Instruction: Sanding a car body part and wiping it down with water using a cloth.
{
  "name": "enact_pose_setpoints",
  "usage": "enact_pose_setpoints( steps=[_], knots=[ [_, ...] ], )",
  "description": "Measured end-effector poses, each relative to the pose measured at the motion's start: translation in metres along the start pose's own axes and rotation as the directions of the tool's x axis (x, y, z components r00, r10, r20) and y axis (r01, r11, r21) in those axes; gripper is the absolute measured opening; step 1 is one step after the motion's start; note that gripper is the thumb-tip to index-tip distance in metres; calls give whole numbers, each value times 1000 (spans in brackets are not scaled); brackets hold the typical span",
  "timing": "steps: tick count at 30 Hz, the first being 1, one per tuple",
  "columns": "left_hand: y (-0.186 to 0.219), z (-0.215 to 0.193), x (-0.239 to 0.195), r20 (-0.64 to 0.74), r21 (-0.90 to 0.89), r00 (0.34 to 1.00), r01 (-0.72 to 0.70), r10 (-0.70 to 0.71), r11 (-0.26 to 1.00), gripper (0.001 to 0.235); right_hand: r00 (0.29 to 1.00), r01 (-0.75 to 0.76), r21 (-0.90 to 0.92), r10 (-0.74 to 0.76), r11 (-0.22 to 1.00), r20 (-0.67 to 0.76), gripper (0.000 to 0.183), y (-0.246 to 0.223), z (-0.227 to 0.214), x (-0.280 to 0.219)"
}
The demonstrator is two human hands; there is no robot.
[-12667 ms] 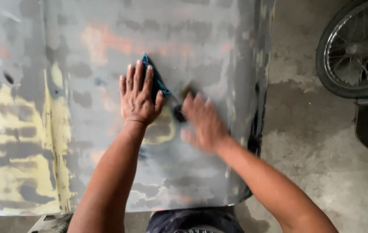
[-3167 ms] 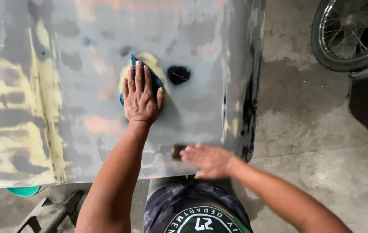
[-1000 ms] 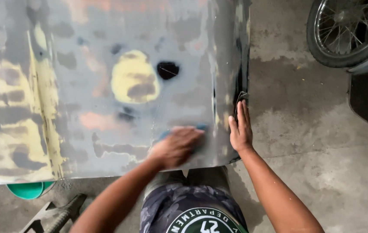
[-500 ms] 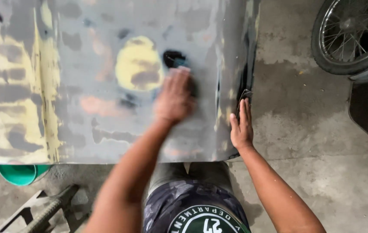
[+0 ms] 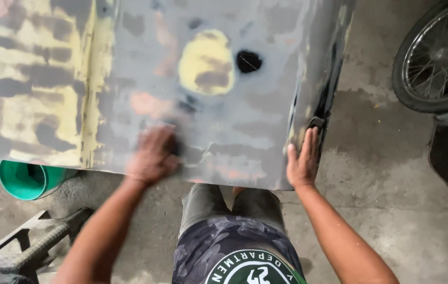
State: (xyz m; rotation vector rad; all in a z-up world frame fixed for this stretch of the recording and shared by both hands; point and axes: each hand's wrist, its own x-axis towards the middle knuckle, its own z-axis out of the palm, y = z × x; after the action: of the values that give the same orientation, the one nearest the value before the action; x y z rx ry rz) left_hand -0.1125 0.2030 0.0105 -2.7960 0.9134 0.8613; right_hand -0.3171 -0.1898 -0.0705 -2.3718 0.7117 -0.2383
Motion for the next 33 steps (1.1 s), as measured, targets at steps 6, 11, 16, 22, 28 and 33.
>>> enact_pose_setpoints(
  steps=[6,11,16,22,28,33],
  knots=[
    [-100,76,-2,-318,-236,806,443,-500,865,81,986,164,-292,-150,942,68,82,-52,27,-41],
    [5,70,-3,-406,-144,904,84,-136,986,88,956,275,-288,-230,917,181,83,-103,56,-78],
    [80,9,-48,-154,9,936,-320,317,947,84,922,350,-197,-299,916,245,87,-147,54,-112],
    [-10,37,-53,-82,234,857,-480,509,846,73,867,485,-443,-348,754,356,73,-113,54,-119],
    [-96,64,-85,-348,190,916,-138,198,972,86,903,407,-296,-333,864,270,62,-125,53,-128],
    [-87,104,-84,-434,-9,900,-43,35,999,75,958,164,3,-160,986,239,50,-149,48,-130]
  ],
)
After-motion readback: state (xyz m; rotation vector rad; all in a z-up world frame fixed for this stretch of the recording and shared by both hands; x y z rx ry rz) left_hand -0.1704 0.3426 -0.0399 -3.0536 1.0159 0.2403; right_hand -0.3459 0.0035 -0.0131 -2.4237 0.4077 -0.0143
